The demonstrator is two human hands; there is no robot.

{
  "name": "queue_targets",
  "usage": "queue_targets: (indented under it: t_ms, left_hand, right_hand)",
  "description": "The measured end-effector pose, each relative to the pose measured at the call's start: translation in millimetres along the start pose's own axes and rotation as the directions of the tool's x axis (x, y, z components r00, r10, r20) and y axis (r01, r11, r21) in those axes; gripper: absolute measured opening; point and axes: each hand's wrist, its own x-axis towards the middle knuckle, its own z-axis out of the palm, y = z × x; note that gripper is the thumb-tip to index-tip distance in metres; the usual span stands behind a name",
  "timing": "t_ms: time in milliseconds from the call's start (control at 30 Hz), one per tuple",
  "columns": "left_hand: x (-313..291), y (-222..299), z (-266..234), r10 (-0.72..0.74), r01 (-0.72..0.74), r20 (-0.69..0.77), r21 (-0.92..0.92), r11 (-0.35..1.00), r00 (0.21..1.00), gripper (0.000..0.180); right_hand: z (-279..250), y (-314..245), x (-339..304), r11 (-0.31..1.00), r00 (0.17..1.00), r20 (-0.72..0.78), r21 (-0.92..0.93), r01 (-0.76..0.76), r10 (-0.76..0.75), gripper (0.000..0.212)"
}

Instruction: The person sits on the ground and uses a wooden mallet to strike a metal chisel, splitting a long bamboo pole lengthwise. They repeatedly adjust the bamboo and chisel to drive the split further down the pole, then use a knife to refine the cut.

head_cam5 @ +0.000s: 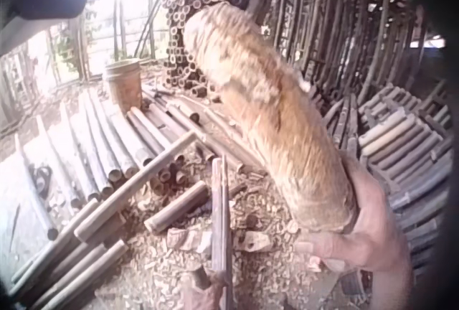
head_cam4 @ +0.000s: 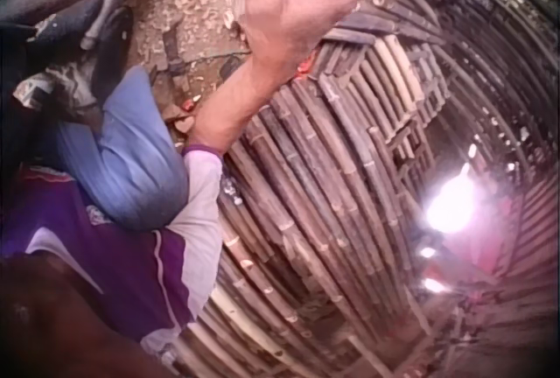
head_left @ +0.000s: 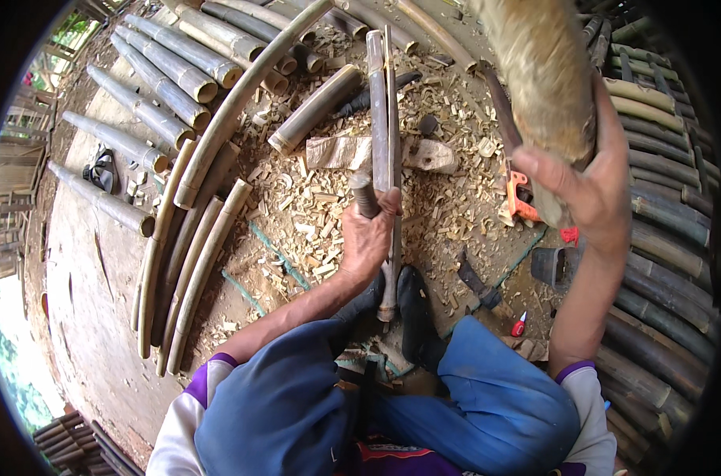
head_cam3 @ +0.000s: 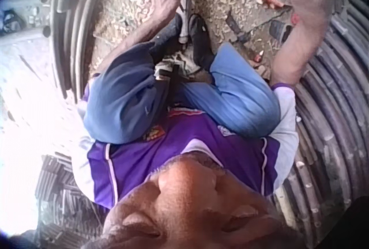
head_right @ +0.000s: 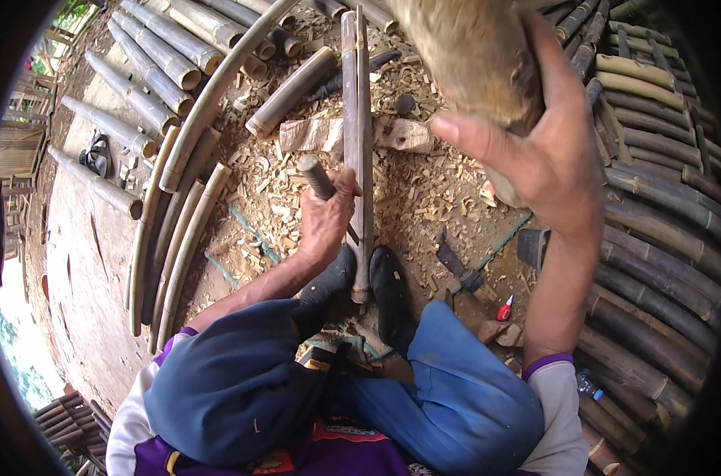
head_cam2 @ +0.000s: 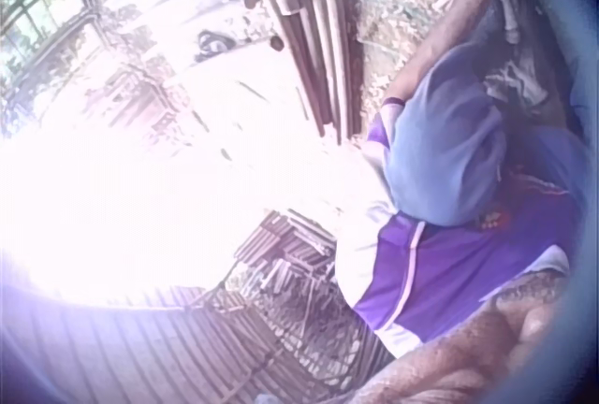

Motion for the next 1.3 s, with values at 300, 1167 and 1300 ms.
queue_targets:
  t_ms: [300, 1167, 1300]
  left_hand:
    - [-5.5, 3.8, 18.4, 0.008, -0.005, 0.039, -0.060, 0.998, 0.999, 0.040]
    - [58.0, -82.9, -86.7, -0.324, 0.416, 0.277, -0.744, 0.523, 0.904, 0.039]
    - [-1.0, -32.8, -58.9, -0.101, 0.211, 0.280, -0.398, 0.893, 0.955, 0.028]
  right_hand:
    - [25.7, 7.3, 11.9, 0.806, 0.728, 0.520, -0.587, -0.074, 0.446, 0.086]
    - [19.9, 51.8, -58.7, 0.955, 0.938, 0.178, -0.067, -0.290, 0.297, 0.108]
    - [16.8, 57.7, -76.4, 0.941, 0.936, 0.117, -0.108, -0.321, 0.333, 0.105]
